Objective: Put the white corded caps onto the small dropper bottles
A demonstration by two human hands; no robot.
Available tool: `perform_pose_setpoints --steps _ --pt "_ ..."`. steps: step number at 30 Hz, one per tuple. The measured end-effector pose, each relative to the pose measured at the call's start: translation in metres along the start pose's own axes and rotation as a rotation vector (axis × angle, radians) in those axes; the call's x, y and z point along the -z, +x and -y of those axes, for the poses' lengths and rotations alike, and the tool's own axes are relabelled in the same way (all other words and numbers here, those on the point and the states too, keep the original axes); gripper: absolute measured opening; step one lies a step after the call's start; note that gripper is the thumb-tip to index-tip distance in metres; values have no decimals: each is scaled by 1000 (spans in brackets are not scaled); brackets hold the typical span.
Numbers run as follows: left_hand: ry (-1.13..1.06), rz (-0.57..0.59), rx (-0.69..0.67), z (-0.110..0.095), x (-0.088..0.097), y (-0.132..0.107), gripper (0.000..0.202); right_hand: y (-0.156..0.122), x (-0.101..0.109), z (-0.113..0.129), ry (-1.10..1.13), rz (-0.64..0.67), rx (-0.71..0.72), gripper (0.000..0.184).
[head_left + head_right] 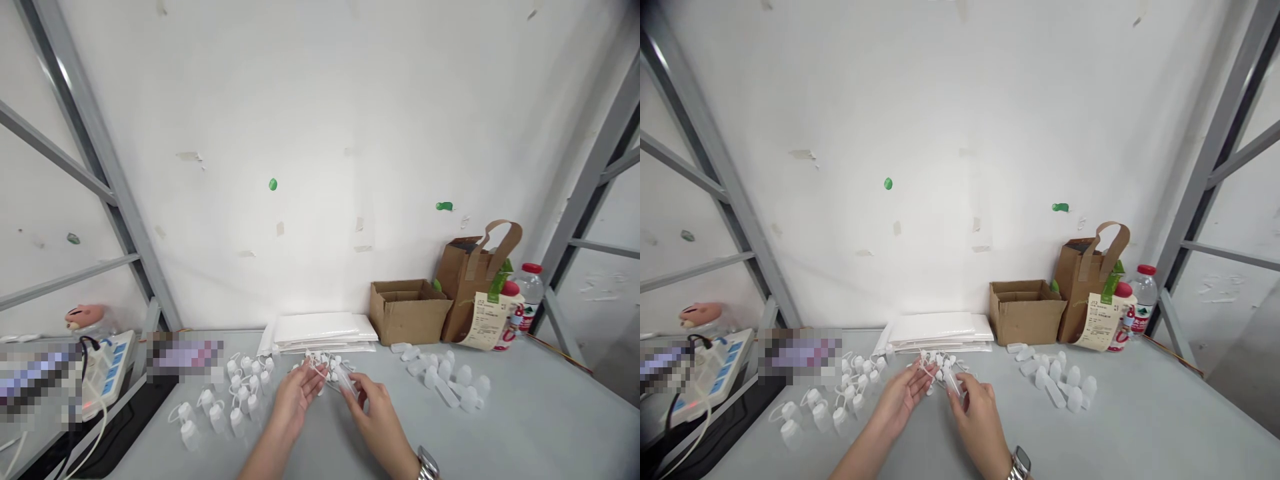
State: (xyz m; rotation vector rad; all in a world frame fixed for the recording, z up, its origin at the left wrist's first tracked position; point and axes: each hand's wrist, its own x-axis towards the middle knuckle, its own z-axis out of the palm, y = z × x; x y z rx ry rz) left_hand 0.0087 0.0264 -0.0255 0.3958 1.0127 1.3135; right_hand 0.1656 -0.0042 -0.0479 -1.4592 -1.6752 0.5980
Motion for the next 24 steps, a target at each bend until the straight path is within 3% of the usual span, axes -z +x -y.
perform_pose_setpoints --steps 6,13,19,24 --pt "-25 -16 14 -1 -1 -1 7 -1 -2 -3 32 -34 13 35" --pt "-98 155 87 1 1 0 13 -1 -2 -2 42 -36 21 35" --pt "-202 116 185 2 1 -1 7 -1 -2 -2 38 -43 25 35" --pt "-249 166 200 1 0 -3 11 -2 -1 1 31 -47 50 36"
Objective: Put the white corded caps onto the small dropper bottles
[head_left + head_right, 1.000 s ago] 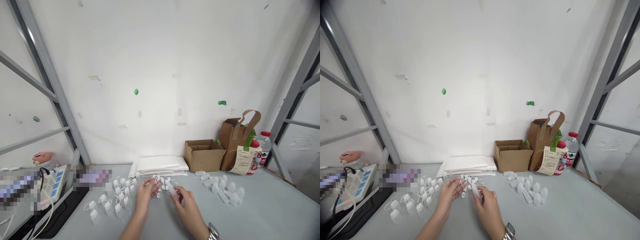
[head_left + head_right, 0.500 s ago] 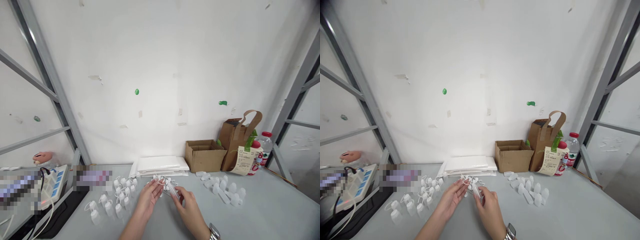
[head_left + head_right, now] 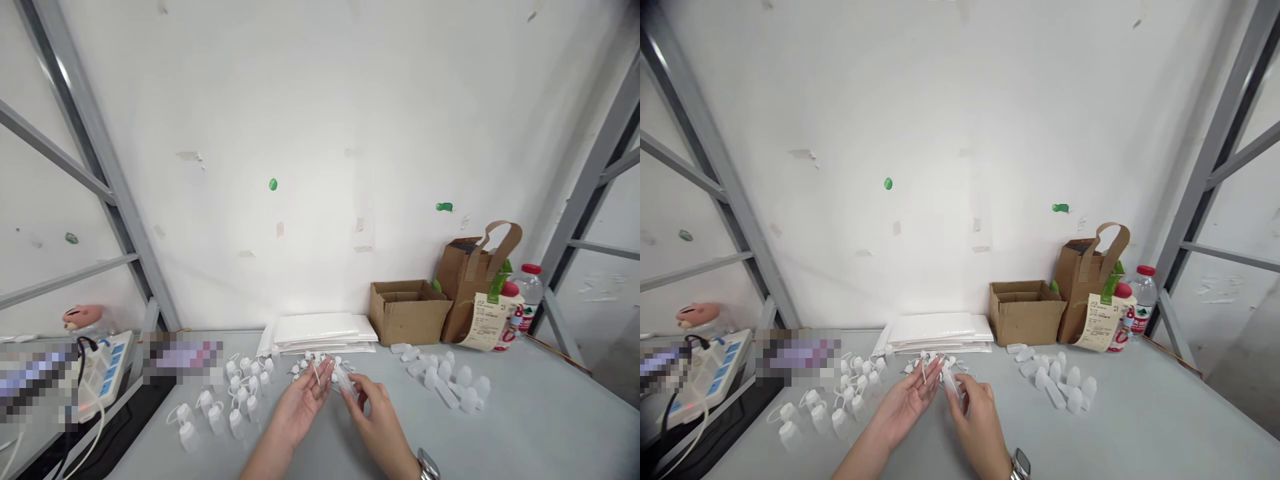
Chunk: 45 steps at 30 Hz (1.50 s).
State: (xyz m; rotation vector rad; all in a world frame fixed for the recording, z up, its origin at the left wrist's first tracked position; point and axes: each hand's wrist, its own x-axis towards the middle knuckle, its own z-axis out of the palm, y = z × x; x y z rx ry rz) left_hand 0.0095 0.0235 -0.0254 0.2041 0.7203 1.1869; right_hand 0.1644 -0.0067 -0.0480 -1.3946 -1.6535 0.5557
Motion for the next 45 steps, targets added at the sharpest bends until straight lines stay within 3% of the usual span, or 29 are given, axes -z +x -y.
perform_pose_setpoints --steps 11,16,23,30,35,38,43,45 --pt "290 143 -74 11 -3 -5 21 -5 2 10 -86 84 137 31" --pt "377 180 -101 14 -6 -7 38 -3 2 11 -97 74 119 29" --pt "457 173 -164 15 -6 -5 45 -3 1 9 -59 76 26 31" --pt "335 29 -176 12 0 -1 26 -3 -1 1 13 79 92 39" --pt "291 -111 -151 7 5 3 19 0 -1 1 119 7 11 39" --pt "520 -129 -231 6 6 6 26 1 0 4 164 8 -33 41" --pt "1131 -183 -595 9 9 8 45 2 5 7 262 8 -57 41" --pt "1303 -204 -680 11 10 6 50 2 7 8 325 32 -42 39"
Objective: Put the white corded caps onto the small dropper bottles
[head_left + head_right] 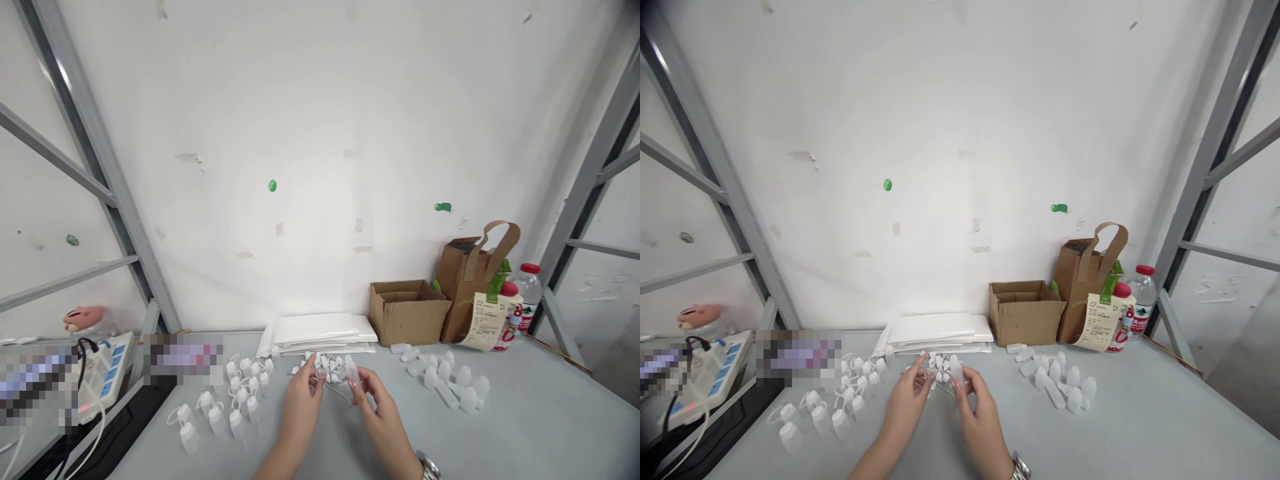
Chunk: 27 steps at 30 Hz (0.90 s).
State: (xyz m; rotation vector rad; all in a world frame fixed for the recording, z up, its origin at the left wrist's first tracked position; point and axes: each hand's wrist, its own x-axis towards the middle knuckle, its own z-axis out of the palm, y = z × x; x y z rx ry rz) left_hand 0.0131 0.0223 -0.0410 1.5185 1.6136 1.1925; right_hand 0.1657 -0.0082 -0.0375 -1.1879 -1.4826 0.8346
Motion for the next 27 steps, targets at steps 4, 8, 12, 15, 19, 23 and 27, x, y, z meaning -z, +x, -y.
perform_pose_setpoints --steps 4,8,12,15,19,23,27 --pt "116 77 -60 -2 -3 -7 51 -1 0 3 99 143 38 34" --pt "127 105 -81 -1 -5 -10 52 -1 -3 2 95 257 55 32" --pt "134 136 -102 -1 -6 -10 48 -1 -3 1 103 276 75 28" --pt "158 155 -122 -6 -5 -11 35 0 -2 2 115 277 85 25" --pt "227 181 -199 -13 -4 -13 21 1 0 1 98 260 100 23" --pt "285 195 -255 -13 -4 -14 22 2 1 -1 67 265 102 23" --pt "333 174 -268 -10 -4 -13 24 1 1 0 39 304 100 24"
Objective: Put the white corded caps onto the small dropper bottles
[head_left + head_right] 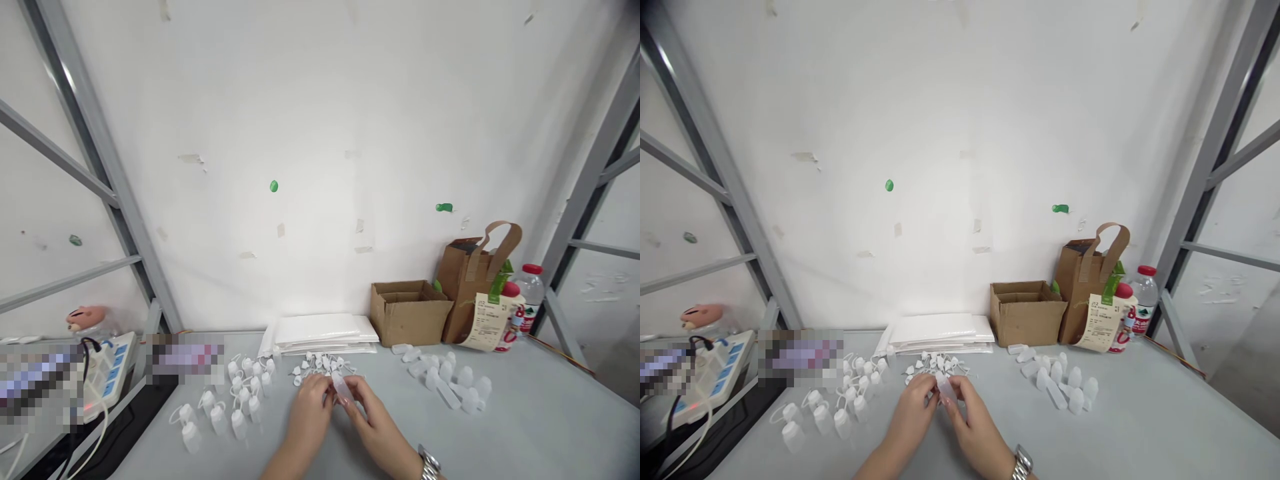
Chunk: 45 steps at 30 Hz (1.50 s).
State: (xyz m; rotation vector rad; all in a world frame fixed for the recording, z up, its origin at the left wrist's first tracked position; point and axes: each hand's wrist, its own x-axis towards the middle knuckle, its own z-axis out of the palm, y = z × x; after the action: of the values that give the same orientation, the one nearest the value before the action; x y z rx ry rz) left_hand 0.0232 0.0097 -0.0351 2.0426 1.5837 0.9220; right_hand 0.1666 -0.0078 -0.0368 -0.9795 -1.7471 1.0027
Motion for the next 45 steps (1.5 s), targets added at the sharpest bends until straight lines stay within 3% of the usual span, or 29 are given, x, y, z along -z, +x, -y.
perform_pose_setpoints --steps 6,13,19,22,26,31,37,45 --pt "-26 -21 28 -1 1 0 22 -2 1 3 -37 1 13 25" --pt "-259 -64 120 6 2 6 21 -3 4 3 -114 -23 10 28" --pt "-394 -155 246 14 6 11 22 2 10 -4 -236 -188 -109 37" --pt "-575 -172 299 17 9 15 28 5 12 -3 -244 -241 -124 37" --pt "-958 -122 363 13 11 16 46 6 11 -4 -261 -258 -110 35" --pt "-1204 -27 390 1 9 10 51 1 2 -3 -254 -220 -12 30" --pt "-1298 45 380 -7 4 5 48 -4 -6 0 -223 -160 65 32" --pt "-1340 42 390 -9 4 6 42 -4 -7 -2 -328 -142 14 26"
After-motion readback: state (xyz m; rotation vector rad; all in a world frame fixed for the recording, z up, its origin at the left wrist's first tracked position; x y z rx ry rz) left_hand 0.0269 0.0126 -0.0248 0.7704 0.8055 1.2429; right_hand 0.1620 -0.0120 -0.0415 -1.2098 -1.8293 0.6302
